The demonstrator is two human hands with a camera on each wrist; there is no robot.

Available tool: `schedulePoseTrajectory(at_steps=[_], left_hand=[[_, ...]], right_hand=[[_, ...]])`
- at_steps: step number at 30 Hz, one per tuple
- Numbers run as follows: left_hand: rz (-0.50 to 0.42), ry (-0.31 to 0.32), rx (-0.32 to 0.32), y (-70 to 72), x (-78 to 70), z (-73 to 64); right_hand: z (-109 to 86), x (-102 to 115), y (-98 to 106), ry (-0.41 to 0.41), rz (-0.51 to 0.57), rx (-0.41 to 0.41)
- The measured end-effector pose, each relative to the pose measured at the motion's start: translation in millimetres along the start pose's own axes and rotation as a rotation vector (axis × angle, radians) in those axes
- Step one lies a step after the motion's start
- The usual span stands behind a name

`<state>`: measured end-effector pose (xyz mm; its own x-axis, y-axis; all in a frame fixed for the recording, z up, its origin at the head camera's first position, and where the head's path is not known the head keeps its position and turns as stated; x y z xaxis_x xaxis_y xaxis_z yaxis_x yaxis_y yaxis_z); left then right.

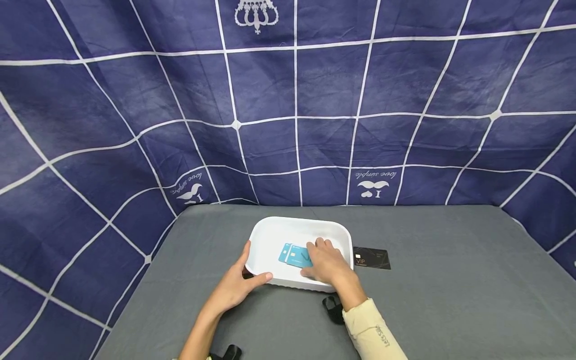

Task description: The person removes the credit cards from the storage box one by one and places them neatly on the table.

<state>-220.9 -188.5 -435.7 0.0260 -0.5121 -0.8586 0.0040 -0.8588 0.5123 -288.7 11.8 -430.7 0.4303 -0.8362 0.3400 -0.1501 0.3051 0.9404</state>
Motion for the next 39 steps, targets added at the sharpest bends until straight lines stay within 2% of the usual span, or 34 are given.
schedulePoseTrajectory(at_steps=[11,25,39], left_hand=[[0.034,0.006,0.009,0.9,0.8,0.4],[0.029,-0.01,0.001,0.7,0.6,1.6],[0.049,0.005,0.005,0.7,0.9,1.5]], right_hand=[[2.5,-0.7,-2.0,-0.015,-0.026,0.023],[2.5,0.2,-1.4,-0.001,-0.035,0.007],[2.7,0.0,-1.2,-0.004,-0.021,0.005]])
Point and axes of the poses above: each hand's wrist, its own z-axis towards the middle knuckle, its own y-axis out of the back of the hand, x = y × z, the point moved 7 cm from there along z, towards the middle knuckle, and after that the axes turned 2 degrees about -x, right-handed, at the moved point
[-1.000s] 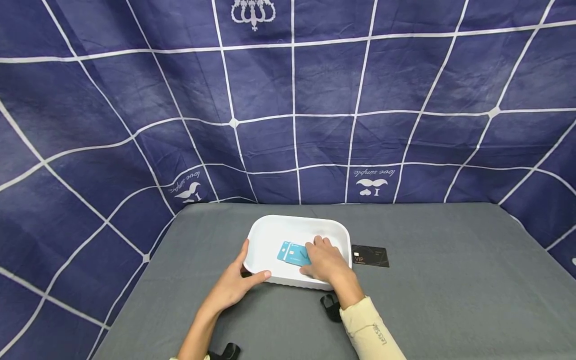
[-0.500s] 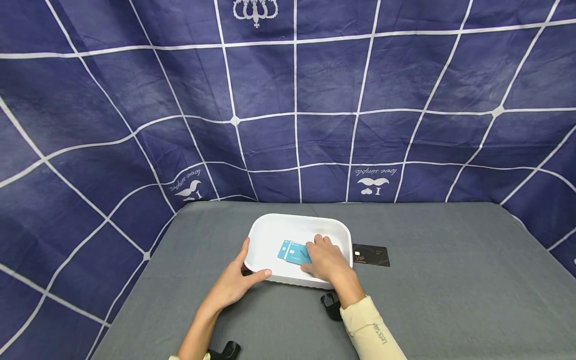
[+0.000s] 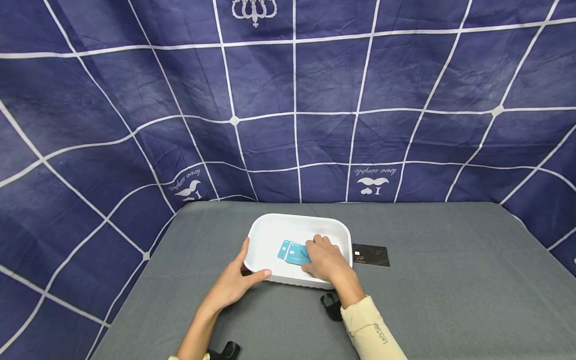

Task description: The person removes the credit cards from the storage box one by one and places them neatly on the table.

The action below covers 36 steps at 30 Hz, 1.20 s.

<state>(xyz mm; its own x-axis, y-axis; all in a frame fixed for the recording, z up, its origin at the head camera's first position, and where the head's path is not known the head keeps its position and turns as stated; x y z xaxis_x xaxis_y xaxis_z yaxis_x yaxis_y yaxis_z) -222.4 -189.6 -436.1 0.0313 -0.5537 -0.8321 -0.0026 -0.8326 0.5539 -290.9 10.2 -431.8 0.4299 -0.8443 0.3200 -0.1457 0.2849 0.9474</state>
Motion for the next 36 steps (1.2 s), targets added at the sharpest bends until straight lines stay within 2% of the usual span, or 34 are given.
schedulePoseTrajectory(at_steps=[5,13,25,31,36], left_hand=[[-0.007,-0.002,0.002,-0.2,0.6,0.7],[-0.015,-0.006,0.011,-0.6,1.0,0.7],[-0.01,-0.002,0.016,1.3,2.6,0.9],[-0.025,-0.002,0.015,2.6,1.6,1.7],[-0.01,0.008,0.017,1.9,1.0,1.4]], right_hand=[[0.4,1.1,1.7,0.024,-0.001,-0.021],[-1.7,3.4,8.4,0.073,0.009,-0.106],[-6.5,7.4,19.6,0.123,0.111,-0.217],[-12.2,7.7,25.5,0.124,0.125,-0.282],[-14.5,8.3,29.1,0.119,0.107,-0.289]])
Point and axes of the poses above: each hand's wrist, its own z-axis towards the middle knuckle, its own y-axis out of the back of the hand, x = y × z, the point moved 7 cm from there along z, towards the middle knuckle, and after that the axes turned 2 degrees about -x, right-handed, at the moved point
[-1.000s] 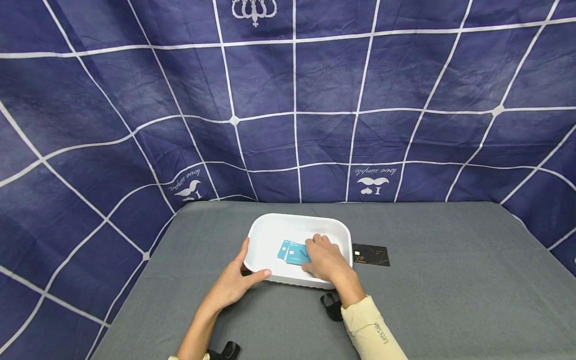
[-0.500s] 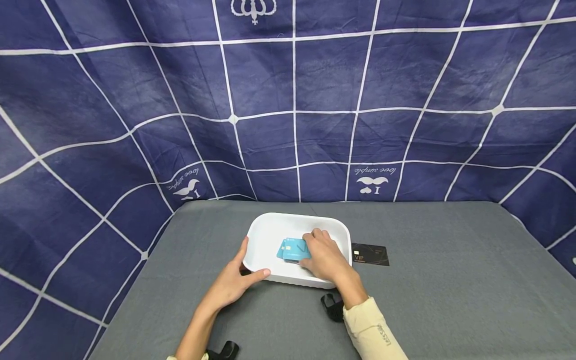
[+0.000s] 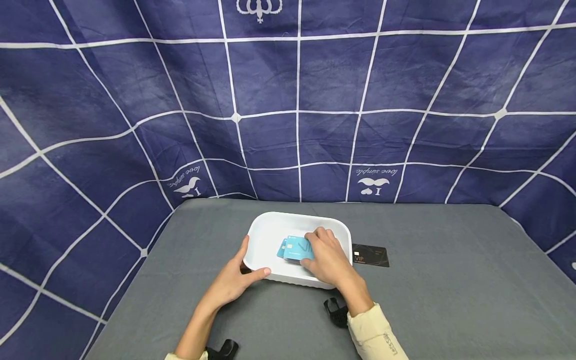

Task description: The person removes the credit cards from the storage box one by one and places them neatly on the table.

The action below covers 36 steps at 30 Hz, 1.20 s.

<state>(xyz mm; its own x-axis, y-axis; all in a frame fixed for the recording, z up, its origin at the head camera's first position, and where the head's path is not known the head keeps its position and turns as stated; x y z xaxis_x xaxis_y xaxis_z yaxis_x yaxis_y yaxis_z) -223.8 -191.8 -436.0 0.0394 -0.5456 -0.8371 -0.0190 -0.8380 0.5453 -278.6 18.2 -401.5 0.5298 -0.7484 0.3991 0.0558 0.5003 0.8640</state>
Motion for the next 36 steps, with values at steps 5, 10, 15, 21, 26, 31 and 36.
schedulePoseTrajectory(at_steps=[5,10,15,21,26,31,36], left_hand=[[-0.004,-0.005,-0.007,0.2,-0.8,0.1],[-0.009,-0.013,-0.01,-0.5,-1.3,0.4],[-0.022,-0.021,-0.01,-1.6,-0.9,1.4],[-0.022,-0.015,-0.011,-2.2,-1.5,1.1],[-0.022,-0.001,-0.013,-2.1,-0.5,1.1],[-0.03,-0.008,-0.007,-2.2,0.3,0.6],[-0.043,-0.011,-0.003,-1.9,0.7,0.2]], right_hand=[[-0.1,0.5,8.5,0.003,0.006,0.009],[-1.7,-5.5,21.4,-0.006,0.019,0.03],[-5.3,-15.1,33.9,-0.024,0.039,0.063],[-9.0,-24.7,46.5,-0.028,0.055,0.074],[-11.6,-35.6,55.5,-0.024,0.072,0.069],[-15.3,-50.2,65.4,-0.02,0.075,0.051],[-17.7,-61.5,69.7,-0.015,0.078,0.063]])
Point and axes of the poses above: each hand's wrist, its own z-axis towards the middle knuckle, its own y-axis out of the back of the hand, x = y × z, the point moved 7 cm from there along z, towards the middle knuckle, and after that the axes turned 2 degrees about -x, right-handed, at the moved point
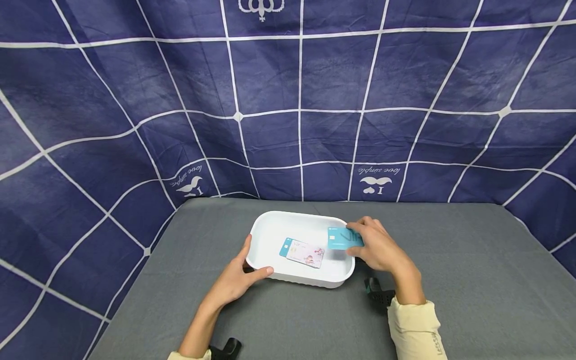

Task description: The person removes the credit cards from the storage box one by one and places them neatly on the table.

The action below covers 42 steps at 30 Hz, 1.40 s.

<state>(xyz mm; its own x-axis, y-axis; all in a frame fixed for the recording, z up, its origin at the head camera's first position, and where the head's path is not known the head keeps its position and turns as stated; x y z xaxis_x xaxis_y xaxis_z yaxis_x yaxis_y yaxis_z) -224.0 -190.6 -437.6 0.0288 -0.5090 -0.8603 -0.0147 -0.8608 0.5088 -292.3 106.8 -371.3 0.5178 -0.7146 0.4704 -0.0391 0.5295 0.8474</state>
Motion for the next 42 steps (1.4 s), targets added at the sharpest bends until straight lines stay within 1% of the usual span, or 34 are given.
schedulePoseTrajectory(at_steps=[5,12,17,22,24,30,36,42], left_hand=[[0.0,0.004,0.001,0.1,0.4,-1.5],[0.002,0.011,-0.001,0.7,1.7,-3.2],[0.008,0.005,0.002,1.6,1.3,-3.2],[0.025,0.006,-0.004,2.1,0.5,-3.3],[0.028,0.009,-0.005,1.8,1.2,-3.1],[0.03,0.011,-0.01,0.3,2.1,-2.7],[0.015,0.007,-0.003,-1.5,1.5,-1.7],[0.011,0.007,-0.004,-0.6,1.1,-0.9]], right_hand=[[-3.9,-9.7,6.3,-0.013,0.018,0.016],[-14.7,-30.0,15.7,-0.06,-0.008,0.046],[-23.0,-44.8,17.7,-0.062,0.0,0.083],[-29.5,-58.3,22.8,-0.079,-0.008,0.091],[-32.3,-63.5,24.0,-0.093,-0.01,0.111],[-41.0,-80.0,25.0,-0.158,0.047,0.194],[-48.2,-99.9,29.9,-0.152,0.05,0.195],[-52.8,-118.1,31.6,-0.184,0.035,0.206]])
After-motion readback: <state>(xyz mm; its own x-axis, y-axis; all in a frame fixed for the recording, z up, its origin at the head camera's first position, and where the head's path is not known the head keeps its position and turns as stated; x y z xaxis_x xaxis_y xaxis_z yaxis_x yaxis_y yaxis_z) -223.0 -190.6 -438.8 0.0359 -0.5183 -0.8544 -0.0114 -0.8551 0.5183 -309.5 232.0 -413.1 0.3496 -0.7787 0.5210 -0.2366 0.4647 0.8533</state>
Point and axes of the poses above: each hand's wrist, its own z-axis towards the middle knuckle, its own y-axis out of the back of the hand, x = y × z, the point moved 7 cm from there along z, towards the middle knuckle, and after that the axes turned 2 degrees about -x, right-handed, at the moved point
